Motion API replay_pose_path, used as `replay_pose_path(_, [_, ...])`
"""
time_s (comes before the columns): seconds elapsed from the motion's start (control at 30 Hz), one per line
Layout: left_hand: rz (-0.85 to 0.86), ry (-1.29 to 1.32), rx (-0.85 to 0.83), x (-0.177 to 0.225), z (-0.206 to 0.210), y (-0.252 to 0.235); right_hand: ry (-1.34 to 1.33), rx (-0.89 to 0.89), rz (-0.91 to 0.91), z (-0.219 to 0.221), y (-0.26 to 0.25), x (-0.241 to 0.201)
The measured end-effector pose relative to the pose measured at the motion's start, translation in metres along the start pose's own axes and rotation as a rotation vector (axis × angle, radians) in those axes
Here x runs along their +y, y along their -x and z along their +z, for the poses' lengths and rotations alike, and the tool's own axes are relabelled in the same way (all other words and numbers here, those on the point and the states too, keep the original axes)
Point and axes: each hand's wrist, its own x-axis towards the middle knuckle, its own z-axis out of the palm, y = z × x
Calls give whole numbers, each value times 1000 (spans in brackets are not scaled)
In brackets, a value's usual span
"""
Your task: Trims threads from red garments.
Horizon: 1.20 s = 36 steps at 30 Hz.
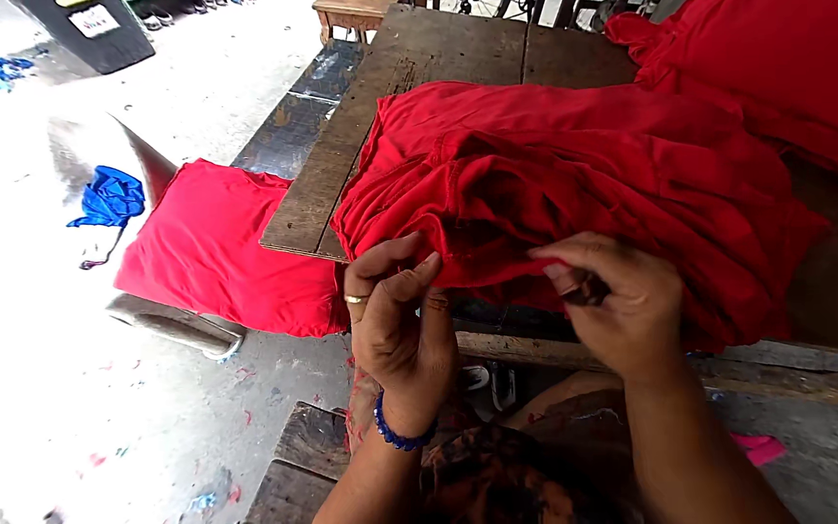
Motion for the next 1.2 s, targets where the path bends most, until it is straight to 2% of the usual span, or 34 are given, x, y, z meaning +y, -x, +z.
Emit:
replay_pose_path(0.1, [-155,88,-189,3,-8,-4,-236,-82,73,-14,-20,15])
replay_pose_path(0.23, [-403,190,-337,-5,-19,-11,-573,-97,346,-13,-36,31])
replay_pose_path(0.33, [-416,217,-410,-12,-21,-13,-683,-95,445,-10,-38,33])
replay_pose_path(0.43, [-330,197,-466,-16,-19,-14,-715,-100,467,-9,-38,34])
replay_pose_path(0.57, [-129,-25,-463,-18,-2,-11,-710,-109,483,-8,-39,33])
replay_pose_path(0.67, [-87,-86,-414,-22,9,-10,-683,-121,497,-7,-40,32])
replay_pose_path(0.93, [-428,192,-369,-13,-7,-11,-710,-119,543,-5,-38,36])
replay_pose_path(1.2, [-505,258,-394,-19,-19,-13,-740,-108,589,-6,-37,38])
